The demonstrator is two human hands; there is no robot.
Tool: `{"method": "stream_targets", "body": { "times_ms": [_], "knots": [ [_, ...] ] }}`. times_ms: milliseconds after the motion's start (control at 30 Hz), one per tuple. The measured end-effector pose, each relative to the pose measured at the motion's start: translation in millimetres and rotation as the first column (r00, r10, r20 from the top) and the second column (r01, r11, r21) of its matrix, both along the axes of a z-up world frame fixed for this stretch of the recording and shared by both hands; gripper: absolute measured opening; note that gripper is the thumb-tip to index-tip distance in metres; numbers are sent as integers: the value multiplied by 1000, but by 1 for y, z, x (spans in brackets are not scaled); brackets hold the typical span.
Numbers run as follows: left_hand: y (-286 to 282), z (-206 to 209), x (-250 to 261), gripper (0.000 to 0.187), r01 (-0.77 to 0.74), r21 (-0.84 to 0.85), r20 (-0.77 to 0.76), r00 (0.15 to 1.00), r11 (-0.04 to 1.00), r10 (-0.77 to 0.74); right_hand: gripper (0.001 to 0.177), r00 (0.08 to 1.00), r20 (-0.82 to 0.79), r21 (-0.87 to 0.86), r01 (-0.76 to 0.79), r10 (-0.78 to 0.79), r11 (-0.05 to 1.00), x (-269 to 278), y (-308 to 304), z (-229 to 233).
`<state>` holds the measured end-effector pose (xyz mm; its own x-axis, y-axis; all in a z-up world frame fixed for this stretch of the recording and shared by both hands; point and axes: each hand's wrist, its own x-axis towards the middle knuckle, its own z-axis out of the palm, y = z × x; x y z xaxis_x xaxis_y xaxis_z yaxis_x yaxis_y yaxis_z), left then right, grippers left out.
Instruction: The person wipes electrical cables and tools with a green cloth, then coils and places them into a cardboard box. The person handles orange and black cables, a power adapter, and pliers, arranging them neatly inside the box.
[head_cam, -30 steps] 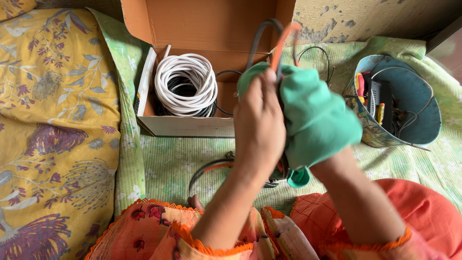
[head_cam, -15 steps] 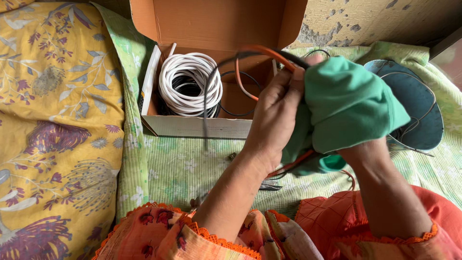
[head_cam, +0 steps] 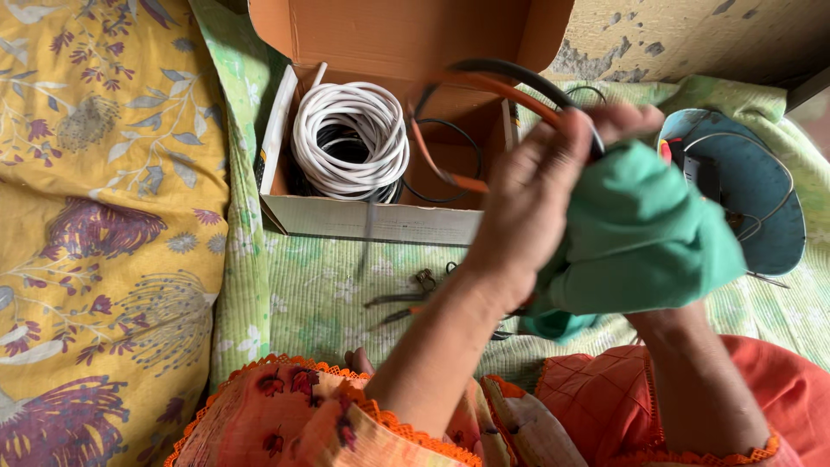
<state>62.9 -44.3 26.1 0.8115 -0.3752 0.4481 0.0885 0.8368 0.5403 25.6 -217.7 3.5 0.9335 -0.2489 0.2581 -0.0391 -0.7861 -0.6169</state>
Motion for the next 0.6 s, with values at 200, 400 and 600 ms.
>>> {"method": "stream_targets", "body": {
  "times_ms": [200,400,600],
  "knots": [
    [7,6,3,41,-24,-157,127,991,987,44,21,998,-70,108,9,-2,994,-20,-1,-7],
    [37,21,10,34,12,-349,63,998,937,10,21,974,-193,305,-54,118,951,-53,15,-43],
    [15,47,-11,18,-75,-44,150,985,996,80,22,991,-80,447,-60,107,893,-22,15,-41]
  ]
}}
